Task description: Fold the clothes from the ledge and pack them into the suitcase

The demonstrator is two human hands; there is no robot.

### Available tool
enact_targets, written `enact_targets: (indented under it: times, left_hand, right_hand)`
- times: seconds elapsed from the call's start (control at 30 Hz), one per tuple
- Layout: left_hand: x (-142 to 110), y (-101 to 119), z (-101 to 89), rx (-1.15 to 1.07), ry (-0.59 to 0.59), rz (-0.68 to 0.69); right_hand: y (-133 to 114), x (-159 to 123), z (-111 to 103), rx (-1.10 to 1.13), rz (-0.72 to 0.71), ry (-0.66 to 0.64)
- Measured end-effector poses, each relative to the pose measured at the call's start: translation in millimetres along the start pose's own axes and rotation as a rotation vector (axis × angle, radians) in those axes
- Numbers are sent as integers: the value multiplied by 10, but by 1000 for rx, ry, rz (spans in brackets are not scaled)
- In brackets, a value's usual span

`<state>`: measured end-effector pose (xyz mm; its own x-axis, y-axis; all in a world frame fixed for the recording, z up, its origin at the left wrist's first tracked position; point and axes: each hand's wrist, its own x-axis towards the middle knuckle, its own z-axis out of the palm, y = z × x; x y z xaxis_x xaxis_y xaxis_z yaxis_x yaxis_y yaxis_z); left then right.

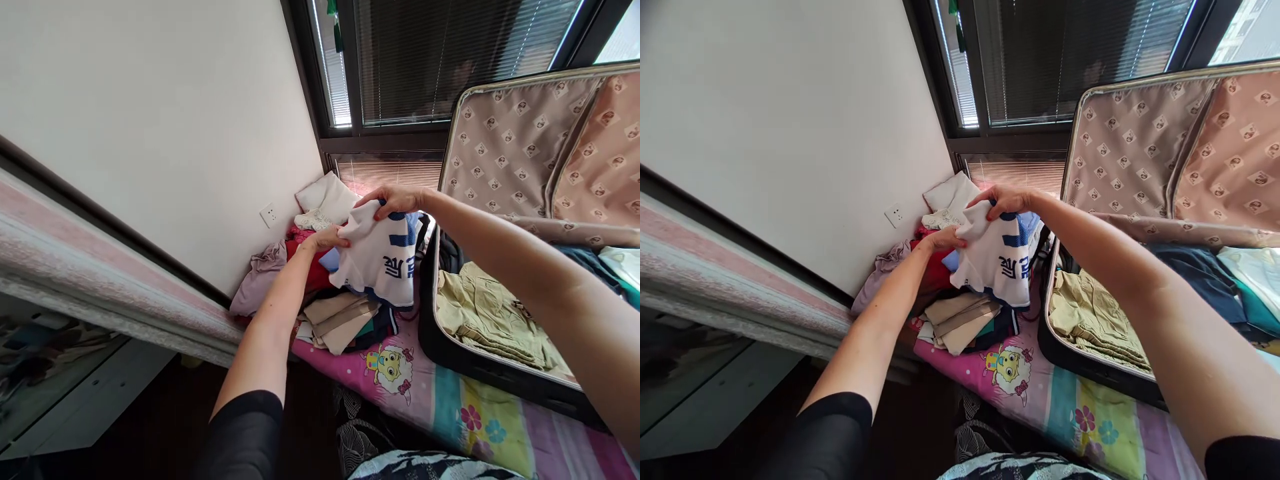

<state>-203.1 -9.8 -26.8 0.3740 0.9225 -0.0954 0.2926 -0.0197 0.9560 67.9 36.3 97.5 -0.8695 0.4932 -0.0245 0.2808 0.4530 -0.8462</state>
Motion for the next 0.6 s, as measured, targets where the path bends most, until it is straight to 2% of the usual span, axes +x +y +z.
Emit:
enact_targets:
  times: [0.07, 0.13, 0.2, 0.3, 0.43, 0.53, 0.6]
  left_hand:
    - [-114, 85, 3, -11, -53, -25]
    - [-202, 207, 47, -4, -51, -18]
    - [-225, 362, 119, -7, 8, 40]
    - [-128, 648, 282, -15, 117, 211]
    - [86, 1132, 643, 68, 154, 431]
    - [193, 1502, 1025, 84, 84, 525]
    - [245, 1699, 1317, 33, 15, 532]
  right_hand:
    - [-86, -76, -116, 56, 12, 25]
    - [-182, -176, -223, 85, 29, 39]
    - [-305, -320, -313, 73, 46, 57]
    - [-559, -669, -436, 1, 79, 176]
    - [-995, -1332, -686, -175, 58, 363]
    - [-1234, -1841, -962, -238, 109, 426]
    - [-1232, -2171, -1097, -158, 133, 569]
